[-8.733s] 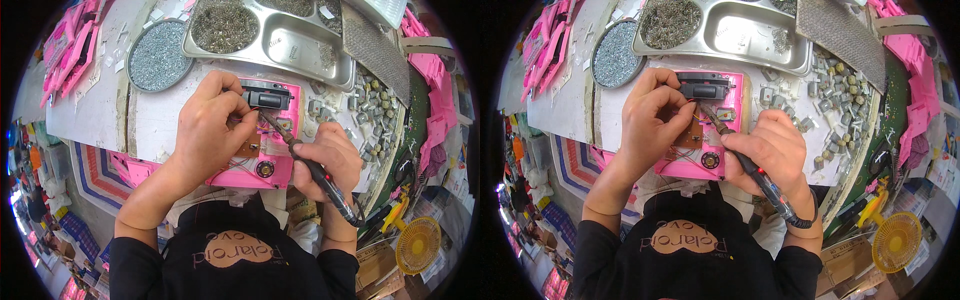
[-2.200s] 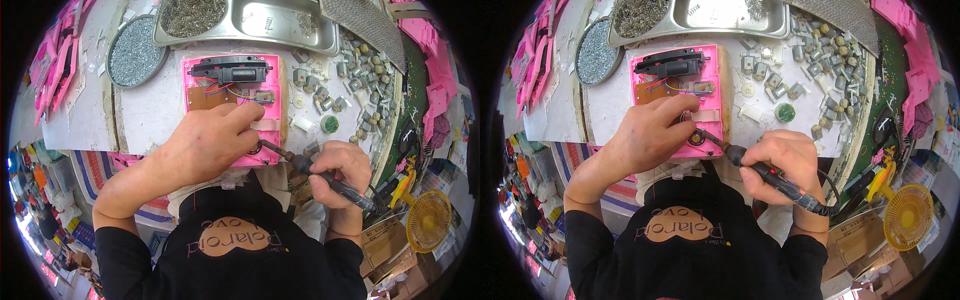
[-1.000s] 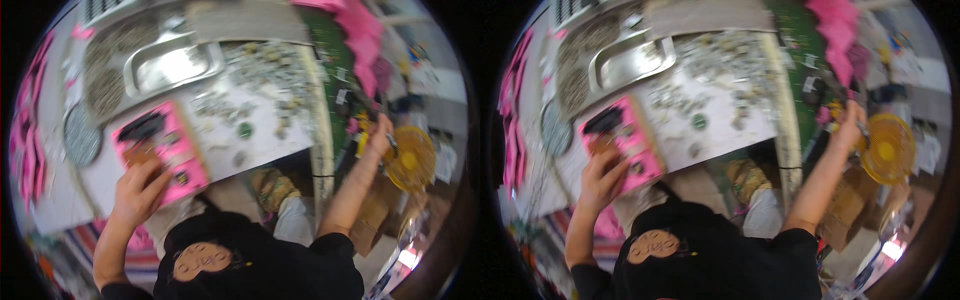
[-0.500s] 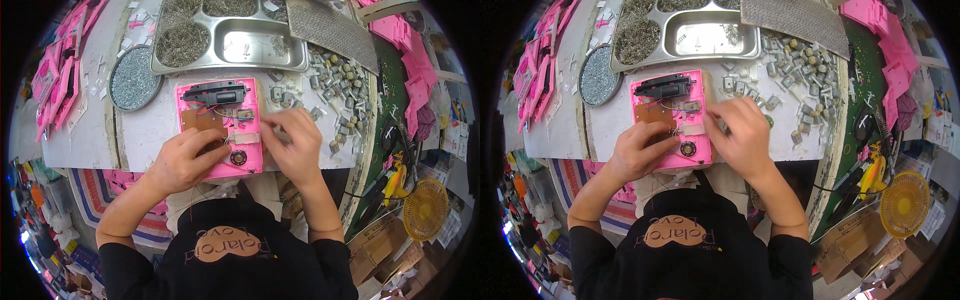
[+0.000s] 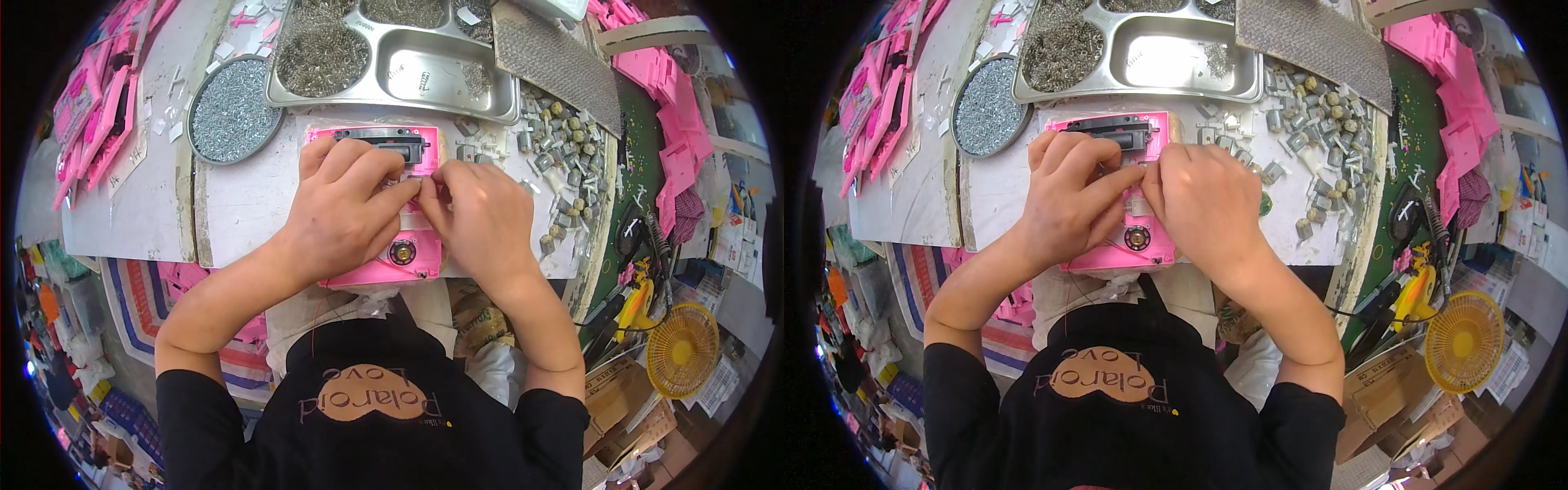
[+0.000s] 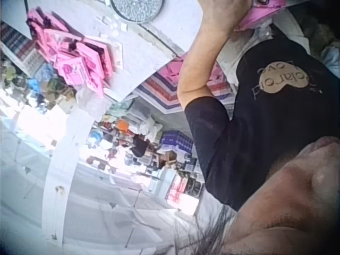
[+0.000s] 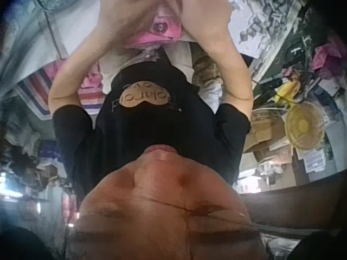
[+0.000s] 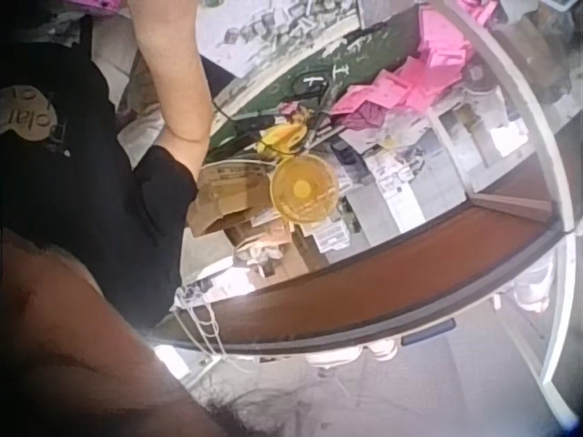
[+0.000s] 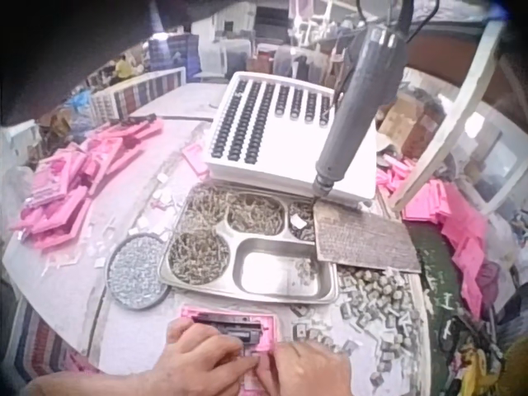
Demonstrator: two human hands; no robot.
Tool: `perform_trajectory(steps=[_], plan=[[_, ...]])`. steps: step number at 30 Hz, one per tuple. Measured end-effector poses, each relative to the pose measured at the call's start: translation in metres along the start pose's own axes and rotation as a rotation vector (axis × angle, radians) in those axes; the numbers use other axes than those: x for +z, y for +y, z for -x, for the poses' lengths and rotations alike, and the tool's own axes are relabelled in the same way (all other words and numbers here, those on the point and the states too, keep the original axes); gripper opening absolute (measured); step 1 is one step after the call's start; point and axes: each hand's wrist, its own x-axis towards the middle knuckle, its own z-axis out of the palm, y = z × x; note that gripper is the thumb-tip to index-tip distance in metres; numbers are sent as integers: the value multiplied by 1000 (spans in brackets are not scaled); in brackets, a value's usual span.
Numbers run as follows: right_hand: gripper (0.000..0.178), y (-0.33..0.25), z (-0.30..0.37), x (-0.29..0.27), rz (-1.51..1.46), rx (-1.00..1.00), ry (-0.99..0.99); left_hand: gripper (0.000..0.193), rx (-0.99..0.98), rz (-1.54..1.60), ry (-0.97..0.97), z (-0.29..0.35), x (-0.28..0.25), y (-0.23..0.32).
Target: Assembling and soldering components inside a pink plastic electronic housing.
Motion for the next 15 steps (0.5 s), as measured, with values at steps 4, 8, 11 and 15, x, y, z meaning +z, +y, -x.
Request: perform_trajectory(steps=[4, 8, 11, 15], plan=[[18, -2, 8, 3, -57, 34, 70, 29, -7, -54, -21, 2, 4, 2], [15, -4, 12, 5, -57, 113, 36, 35, -14, -72, 7, 5, 6, 3], [17, -1, 9, 7, -101, 162, 10, 34, -6, -76, 15, 5, 7, 4], [21, 11, -20, -10, -228, 310, -351, 32, 5, -66, 11, 7, 8, 2]])
